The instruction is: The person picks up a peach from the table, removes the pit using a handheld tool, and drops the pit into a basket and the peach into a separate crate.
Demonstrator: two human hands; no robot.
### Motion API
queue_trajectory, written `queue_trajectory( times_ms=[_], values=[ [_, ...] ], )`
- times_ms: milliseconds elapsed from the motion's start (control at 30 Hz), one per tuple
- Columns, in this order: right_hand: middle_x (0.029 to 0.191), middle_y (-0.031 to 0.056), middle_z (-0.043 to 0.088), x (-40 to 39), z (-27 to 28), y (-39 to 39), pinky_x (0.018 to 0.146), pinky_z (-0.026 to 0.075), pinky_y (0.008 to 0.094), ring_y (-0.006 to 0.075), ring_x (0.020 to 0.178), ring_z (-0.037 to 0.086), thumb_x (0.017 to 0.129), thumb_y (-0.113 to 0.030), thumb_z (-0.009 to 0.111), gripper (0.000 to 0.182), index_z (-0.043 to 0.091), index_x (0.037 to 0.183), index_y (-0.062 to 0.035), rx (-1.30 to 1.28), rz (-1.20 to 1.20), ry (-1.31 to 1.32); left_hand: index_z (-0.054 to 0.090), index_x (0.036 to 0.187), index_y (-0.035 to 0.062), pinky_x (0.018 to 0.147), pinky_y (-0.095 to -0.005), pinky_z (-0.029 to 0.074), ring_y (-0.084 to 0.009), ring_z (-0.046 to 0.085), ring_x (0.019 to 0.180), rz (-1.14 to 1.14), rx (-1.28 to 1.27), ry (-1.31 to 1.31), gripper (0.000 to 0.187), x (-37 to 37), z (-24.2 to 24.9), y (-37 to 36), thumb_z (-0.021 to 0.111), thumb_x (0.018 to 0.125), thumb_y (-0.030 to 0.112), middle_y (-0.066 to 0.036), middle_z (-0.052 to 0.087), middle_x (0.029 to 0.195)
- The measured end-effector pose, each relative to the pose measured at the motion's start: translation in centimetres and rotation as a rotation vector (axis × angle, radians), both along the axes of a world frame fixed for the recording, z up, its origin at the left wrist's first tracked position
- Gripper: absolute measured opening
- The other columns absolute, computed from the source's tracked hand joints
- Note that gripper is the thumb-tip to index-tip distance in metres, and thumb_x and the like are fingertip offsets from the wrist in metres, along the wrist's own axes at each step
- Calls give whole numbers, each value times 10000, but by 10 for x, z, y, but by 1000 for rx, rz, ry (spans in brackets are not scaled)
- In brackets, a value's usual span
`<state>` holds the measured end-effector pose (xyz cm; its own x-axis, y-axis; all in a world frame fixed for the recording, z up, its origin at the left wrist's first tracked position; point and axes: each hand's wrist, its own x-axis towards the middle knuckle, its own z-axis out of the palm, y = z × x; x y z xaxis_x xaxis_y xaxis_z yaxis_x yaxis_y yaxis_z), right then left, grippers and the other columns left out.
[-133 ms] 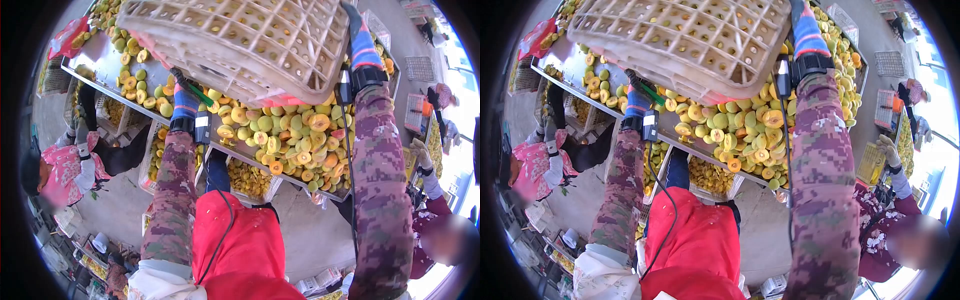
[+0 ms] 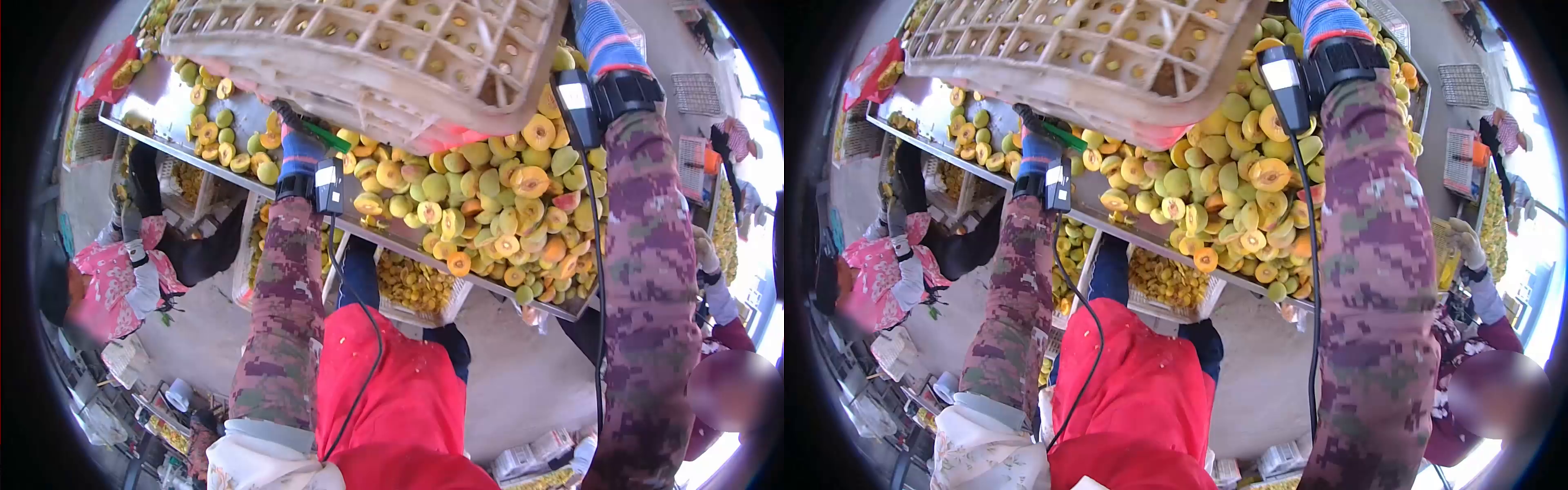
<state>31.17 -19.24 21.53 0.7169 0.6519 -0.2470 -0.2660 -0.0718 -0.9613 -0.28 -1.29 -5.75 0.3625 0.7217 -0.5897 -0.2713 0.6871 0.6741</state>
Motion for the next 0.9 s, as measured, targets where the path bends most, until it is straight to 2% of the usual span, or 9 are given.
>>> queue_trajectory(
  times_ms=[100,133,300,333,400,500,733,833,900],
  values=[
    [772,-28,551,6,-13,-39,551,449,261,117,628,532,934,-424,452,328,577,1080,-158,182,47,58,546,875,194,545,-322,429,-166,492,598,-59,86,51,542,8,25,-14,579,712,710,7,495,649],
    [1399,127,385,55,-68,-74,1082,275,382,225,1303,352,963,-179,379,412,379,1365,-85,278,-21,-88,542,869,193,513,-311,431,-157,488,562,-21,26,5,532,7,12,-7,596,708,698,14,477,620],
    [1159,147,526,-104,-68,-222,831,532,319,223,1028,580,873,44,474,379,455,1251,36,-8,-119,-529,543,908,207,457,-270,429,-134,476,508,53,23,-23,411,7,16,-31,651,752,570,12,519,689],
    [1106,161,558,-121,-91,-265,805,537,331,229,979,592,879,42,466,362,462,1241,47,-272,-10,-1158,548,932,209,454,-265,419,-128,465,512,31,15,-8,416,5,23,-45,635,760,577,6,539,741],
    [1012,85,591,-176,-125,-321,770,530,350,174,904,590,903,-114,521,271,538,1143,10,-87,-339,-21,540,1048,227,447,-257,389,-109,427,522,-5,138,54,463,7,36,-73,597,776,597,-18,594,919],
    [963,62,603,-267,-181,-397,719,524,294,154,828,601,911,-175,531,241,572,1064,6,-171,-459,307,483,1178,252,444,-266,386,-98,419,530,-47,107,107,491,5,28,-92,581,809,561,-42,611,1032],
    [1033,98,626,-381,-243,-391,862,466,296,171,938,601,938,-109,469,250,546,1126,36,-102,-203,477,546,1072,86,472,-216,396,-75,484,589,-315,89,14,383,-53,8,-276,446,936,430,2,580,881],
    [1221,142,530,-389,-286,-340,967,370,309,222,1137,495,939,-185,479,395,451,1265,36,-60,35,47,583,1058,83,819,-301,447,-164,554,941,-726,213,-21,369,-107,-24,-354,422,943,395,-61,566,1076],
    [1244,146,508,-419,-311,-332,970,370,321,216,1163,470,914,-163,514,412,443,1269,32,-8,-114,0,550,1142,55,1008,-386,319,-266,446,1165,-1072,884,11,413,-106,-35,-368,422,929,385,-132,522,1210]
  ],
)
